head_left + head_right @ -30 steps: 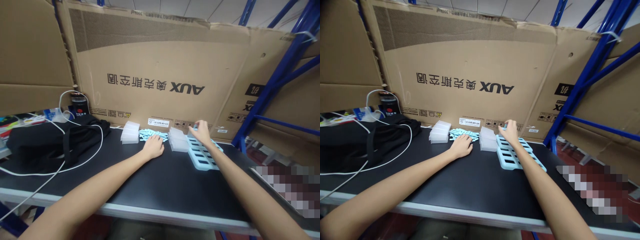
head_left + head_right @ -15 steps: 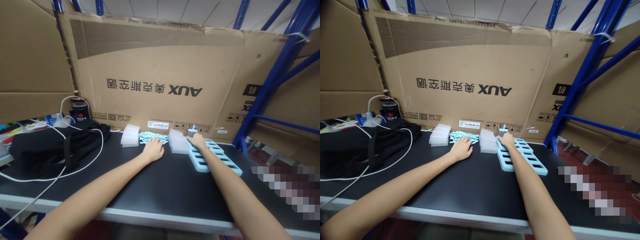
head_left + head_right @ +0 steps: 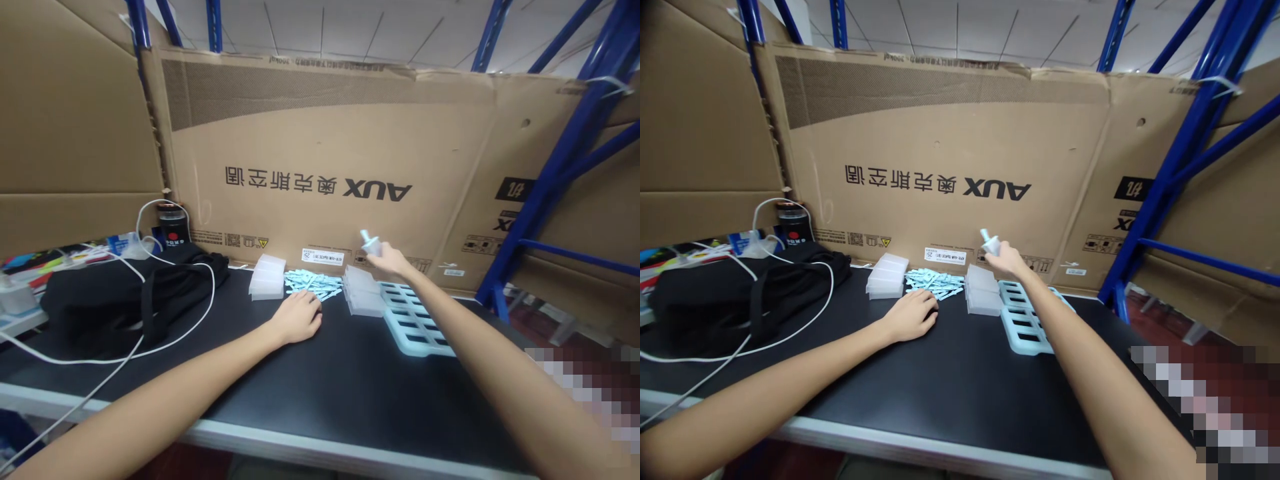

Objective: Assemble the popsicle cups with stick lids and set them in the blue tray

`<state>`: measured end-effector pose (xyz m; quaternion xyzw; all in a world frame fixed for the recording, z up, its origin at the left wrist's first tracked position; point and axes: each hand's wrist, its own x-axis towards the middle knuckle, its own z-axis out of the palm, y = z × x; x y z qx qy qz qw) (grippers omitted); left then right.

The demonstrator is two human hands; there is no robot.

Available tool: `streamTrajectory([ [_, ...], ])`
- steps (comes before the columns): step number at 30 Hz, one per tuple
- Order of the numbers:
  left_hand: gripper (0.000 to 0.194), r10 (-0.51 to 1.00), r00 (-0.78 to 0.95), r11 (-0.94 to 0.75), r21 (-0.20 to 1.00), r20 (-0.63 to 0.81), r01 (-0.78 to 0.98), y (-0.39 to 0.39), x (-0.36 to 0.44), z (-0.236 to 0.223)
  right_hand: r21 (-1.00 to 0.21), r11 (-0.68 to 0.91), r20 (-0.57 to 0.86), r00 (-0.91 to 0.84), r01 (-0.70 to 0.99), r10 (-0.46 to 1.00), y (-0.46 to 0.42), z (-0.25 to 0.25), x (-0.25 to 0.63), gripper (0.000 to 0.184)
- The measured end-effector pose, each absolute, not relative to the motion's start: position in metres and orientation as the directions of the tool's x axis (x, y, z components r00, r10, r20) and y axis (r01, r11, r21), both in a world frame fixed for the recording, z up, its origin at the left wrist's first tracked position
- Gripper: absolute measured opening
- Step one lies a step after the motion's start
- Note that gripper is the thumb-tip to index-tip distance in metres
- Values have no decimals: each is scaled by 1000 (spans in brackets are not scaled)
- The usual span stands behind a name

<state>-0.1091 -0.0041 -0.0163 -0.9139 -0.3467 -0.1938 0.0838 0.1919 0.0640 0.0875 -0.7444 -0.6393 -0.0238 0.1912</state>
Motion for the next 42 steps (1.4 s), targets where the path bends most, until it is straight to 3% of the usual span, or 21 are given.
streamTrajectory([
  [5,26,602,696,-757,3,392,654,-2,-105,-17,19,40,120,-42,999,992,72,90,127,69],
  [11,24,614,681,-755,44,398,655,0,-105,-19,189,119,90,-138,975,986,75,89,90,79],
  [18,24,603,686,-759,29,407,650,-1,-104,-17,174,174,147,-200,969,969,77,72,74,71],
  [24,22,600,683,-754,8,417,657,-3,-105,-15,76,195,109,-202,978,973,75,81,86,82],
  [29,23,585,693,-755,-29,421,655,-5,-109,-12,-83,482,260,-448,872,855,40,83,147,60],
  [33,22,547,715,-759,-102,436,643,-7,-107,-12,-134,542,325,-479,830,815,4,60,189,59],
  [39,26,511,719,-755,-154,472,638,1,-118,13,-26,528,414,-472,849,778,-9,26,203,47],
  [42,45,574,628,-696,-91,525,712,16,-152,38,36,477,493,-431,878,756,-9,18,205,61],
])
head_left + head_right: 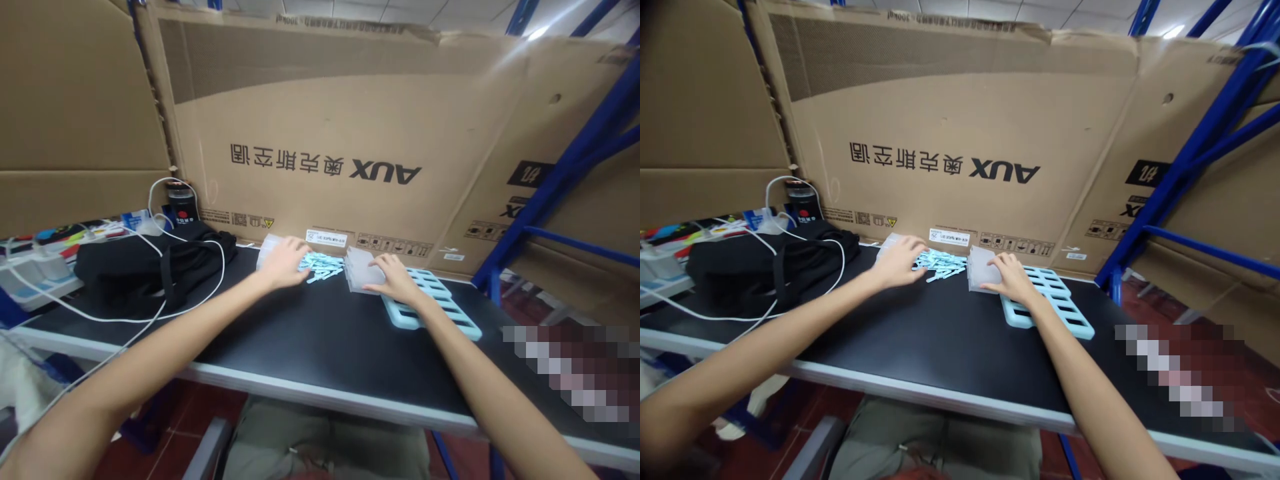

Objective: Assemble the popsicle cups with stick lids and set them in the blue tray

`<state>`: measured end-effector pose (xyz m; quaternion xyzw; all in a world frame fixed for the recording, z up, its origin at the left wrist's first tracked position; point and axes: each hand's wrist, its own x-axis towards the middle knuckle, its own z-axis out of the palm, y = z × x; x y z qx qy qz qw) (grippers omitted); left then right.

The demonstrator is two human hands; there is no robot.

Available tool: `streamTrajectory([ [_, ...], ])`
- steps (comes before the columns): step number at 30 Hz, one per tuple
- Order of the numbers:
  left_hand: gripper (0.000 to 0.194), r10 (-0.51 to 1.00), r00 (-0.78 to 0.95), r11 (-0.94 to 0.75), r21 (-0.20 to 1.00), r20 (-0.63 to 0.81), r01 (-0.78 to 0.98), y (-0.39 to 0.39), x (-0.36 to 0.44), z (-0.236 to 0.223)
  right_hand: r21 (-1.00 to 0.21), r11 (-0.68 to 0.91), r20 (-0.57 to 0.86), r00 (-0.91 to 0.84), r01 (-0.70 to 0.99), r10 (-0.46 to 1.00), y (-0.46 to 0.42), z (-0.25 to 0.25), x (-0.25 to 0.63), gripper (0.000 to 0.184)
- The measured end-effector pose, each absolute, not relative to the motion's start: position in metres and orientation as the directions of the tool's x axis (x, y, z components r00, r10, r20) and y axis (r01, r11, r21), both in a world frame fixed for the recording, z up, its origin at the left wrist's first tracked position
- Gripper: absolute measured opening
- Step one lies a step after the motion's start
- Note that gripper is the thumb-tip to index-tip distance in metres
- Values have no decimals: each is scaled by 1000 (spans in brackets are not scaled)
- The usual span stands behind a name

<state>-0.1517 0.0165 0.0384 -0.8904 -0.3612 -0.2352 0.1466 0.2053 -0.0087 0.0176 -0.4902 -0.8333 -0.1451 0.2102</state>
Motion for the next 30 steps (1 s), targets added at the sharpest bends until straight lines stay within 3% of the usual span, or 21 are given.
streamTrajectory([
  [3,86,709,501,-568,-19,497,823,39,-195,50,46,445,503,-405,895,764,-8,13,208,96],
  [6,94,830,456,-492,37,321,870,61,-223,40,23,406,397,-381,913,835,-5,10,207,112],
  [9,91,846,491,-518,101,210,849,73,-229,20,-12,352,281,-335,936,899,-4,11,203,104],
  [12,77,840,481,-524,143,251,840,70,-220,6,19,345,246,-339,938,908,-9,15,195,89],
  [19,62,811,436,-486,32,391,873,39,-187,-1,145,291,247,-319,946,915,-23,29,166,70],
  [25,66,770,482,-536,13,417,844,25,-163,-10,122,253,311,-279,960,908,-12,32,148,68],
  [30,58,738,555,-597,-11,384,802,16,-144,-17,96,283,302,-299,954,905,8,37,126,51],
])
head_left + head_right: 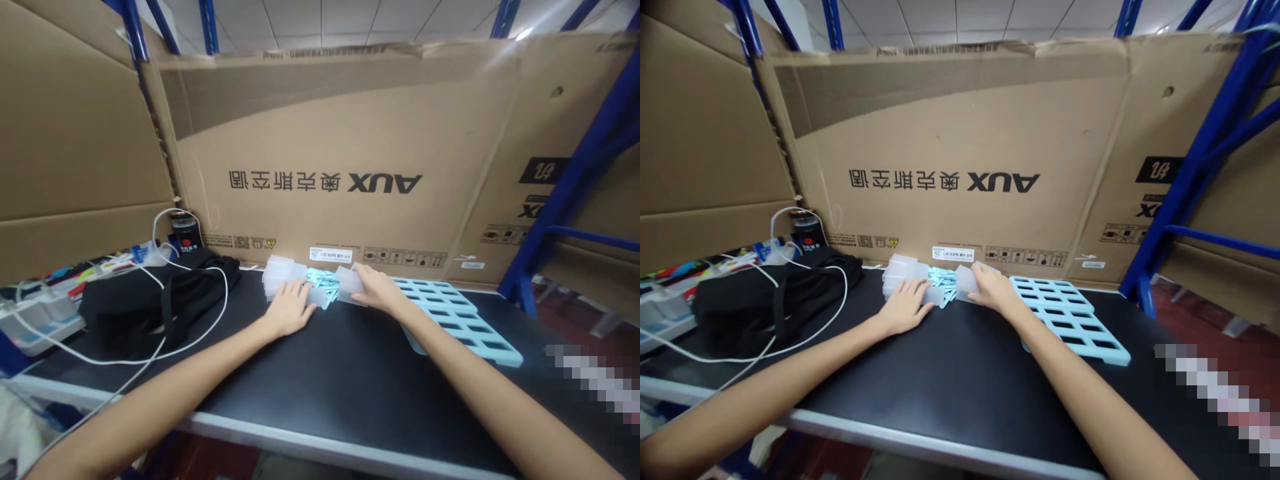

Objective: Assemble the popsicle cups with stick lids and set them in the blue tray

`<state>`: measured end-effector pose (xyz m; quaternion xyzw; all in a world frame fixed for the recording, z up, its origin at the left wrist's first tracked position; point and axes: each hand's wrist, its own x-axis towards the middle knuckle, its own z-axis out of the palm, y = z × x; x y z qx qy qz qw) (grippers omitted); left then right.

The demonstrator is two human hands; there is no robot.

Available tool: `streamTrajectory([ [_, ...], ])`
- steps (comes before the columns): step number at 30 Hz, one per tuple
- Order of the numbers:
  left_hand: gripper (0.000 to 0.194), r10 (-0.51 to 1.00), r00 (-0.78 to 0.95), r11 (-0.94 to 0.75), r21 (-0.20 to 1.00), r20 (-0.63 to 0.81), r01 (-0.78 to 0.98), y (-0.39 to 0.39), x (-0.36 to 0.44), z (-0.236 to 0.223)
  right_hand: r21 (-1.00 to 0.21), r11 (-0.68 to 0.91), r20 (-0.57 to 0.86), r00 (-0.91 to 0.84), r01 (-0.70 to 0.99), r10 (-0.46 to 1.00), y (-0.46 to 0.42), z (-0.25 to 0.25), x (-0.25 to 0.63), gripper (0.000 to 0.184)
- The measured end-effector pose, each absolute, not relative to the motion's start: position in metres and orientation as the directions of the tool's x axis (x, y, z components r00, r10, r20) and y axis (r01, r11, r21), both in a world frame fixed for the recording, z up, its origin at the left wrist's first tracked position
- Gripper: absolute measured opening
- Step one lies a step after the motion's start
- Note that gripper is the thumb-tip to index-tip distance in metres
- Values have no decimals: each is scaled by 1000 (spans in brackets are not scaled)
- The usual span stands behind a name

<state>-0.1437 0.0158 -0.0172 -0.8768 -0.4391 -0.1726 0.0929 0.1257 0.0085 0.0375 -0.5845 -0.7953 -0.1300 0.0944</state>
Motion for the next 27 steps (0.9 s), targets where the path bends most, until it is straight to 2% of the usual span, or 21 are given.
streamTrajectory([
  [6,58,717,550,-593,-39,428,804,9,-139,-16,93,187,284,-207,978,936,39,53,91,48],
  [13,62,717,602,-624,-62,351,779,16,-139,-17,62,116,310,-130,991,942,74,39,77,64],
  [17,68,708,627,-640,-81,324,764,21,-128,-18,25,133,312,-134,991,940,84,35,75,57],
  [22,74,728,615,-633,-48,301,773,29,-101,-17,55,217,277,-224,975,934,86,41,78,45],
  [25,78,736,606,-634,-4,303,773,38,-88,-8,81,215,313,-229,973,922,76,49,85,34],
  [27,70,722,624,-657,14,301,754,48,-85,2,97,222,384,-242,970,891,62,54,92,33],
])
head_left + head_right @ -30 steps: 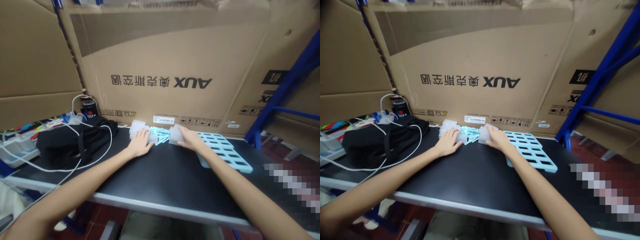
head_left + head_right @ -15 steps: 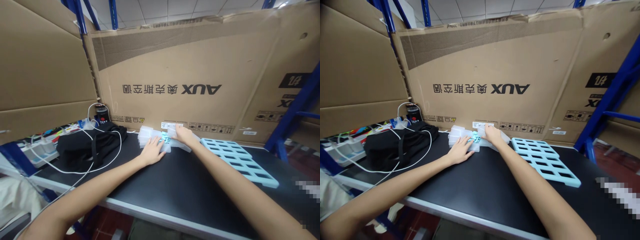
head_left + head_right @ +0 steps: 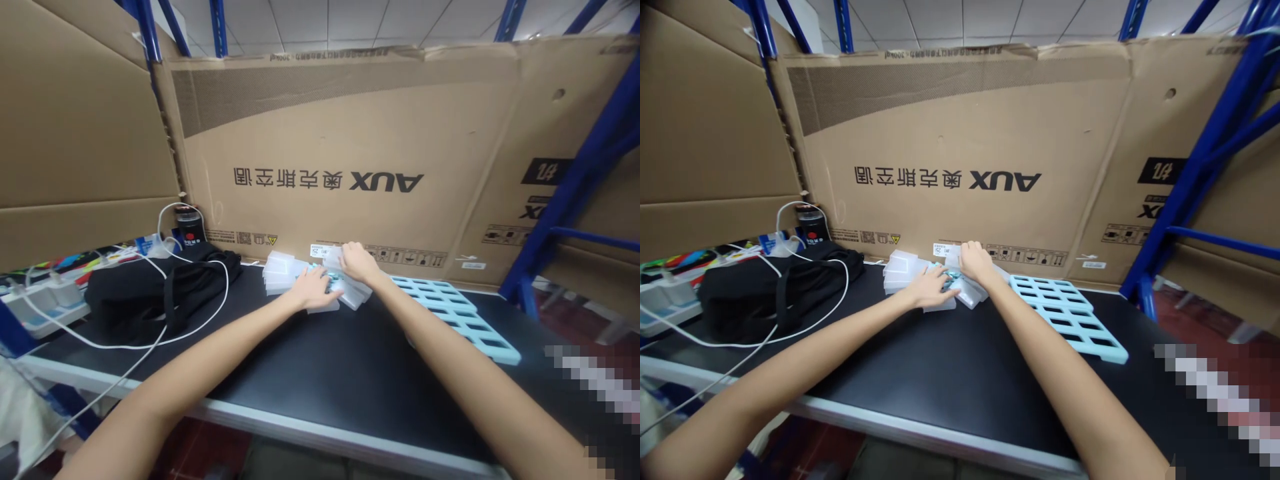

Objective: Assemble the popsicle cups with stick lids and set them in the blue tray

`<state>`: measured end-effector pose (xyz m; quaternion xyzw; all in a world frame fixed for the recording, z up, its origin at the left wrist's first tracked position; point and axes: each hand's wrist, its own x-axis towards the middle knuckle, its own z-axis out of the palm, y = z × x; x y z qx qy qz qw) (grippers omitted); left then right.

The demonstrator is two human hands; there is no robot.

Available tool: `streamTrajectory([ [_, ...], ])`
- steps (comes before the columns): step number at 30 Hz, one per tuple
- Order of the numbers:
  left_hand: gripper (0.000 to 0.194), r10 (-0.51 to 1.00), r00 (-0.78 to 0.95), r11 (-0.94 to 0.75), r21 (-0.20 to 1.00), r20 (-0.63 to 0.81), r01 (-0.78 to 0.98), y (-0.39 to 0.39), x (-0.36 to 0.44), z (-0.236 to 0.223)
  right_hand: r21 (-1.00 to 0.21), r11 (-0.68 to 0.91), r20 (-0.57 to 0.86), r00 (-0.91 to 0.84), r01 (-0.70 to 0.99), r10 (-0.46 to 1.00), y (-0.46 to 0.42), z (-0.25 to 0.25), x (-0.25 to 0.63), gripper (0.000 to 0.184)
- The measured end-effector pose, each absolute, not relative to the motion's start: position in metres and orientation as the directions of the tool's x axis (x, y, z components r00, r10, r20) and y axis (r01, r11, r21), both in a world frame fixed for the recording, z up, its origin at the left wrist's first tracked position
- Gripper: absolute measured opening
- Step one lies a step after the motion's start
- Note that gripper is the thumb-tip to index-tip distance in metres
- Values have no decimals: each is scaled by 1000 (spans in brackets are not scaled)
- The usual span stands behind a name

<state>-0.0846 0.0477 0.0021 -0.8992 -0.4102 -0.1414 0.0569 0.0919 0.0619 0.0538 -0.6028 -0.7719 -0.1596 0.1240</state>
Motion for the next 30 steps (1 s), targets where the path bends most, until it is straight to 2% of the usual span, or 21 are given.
streamTrajectory([
  [2,55,703,656,-686,20,276,727,60,-85,15,89,239,480,-252,967,841,42,56,99,32],
  [4,40,726,626,-654,7,285,756,74,-89,26,22,246,545,-218,969,809,18,54,104,31],
  [6,33,754,579,-607,-9,309,795,87,-93,33,-71,275,529,-198,959,825,-9,48,105,29],
  [8,35,778,542,-564,-27,318,826,97,-97,34,-106,373,458,-288,922,841,-33,37,99,26],
  [12,34,825,506,-512,-46,250,858,113,-101,28,-10,613,314,-579,790,752,-59,17,72,22],
  [15,30,843,497,-499,-47,204,866,121,-99,25,64,675,244,-667,735,704,-59,9,55,21],
  [22,23,848,492,-492,-50,195,869,126,-92,32,129,540,270,-553,832,788,-49,5,66,19],
  [30,20,803,518,-510,-111,296,853,122,-104,49,151,461,283,-485,874,827,-52,5,72,20],
])
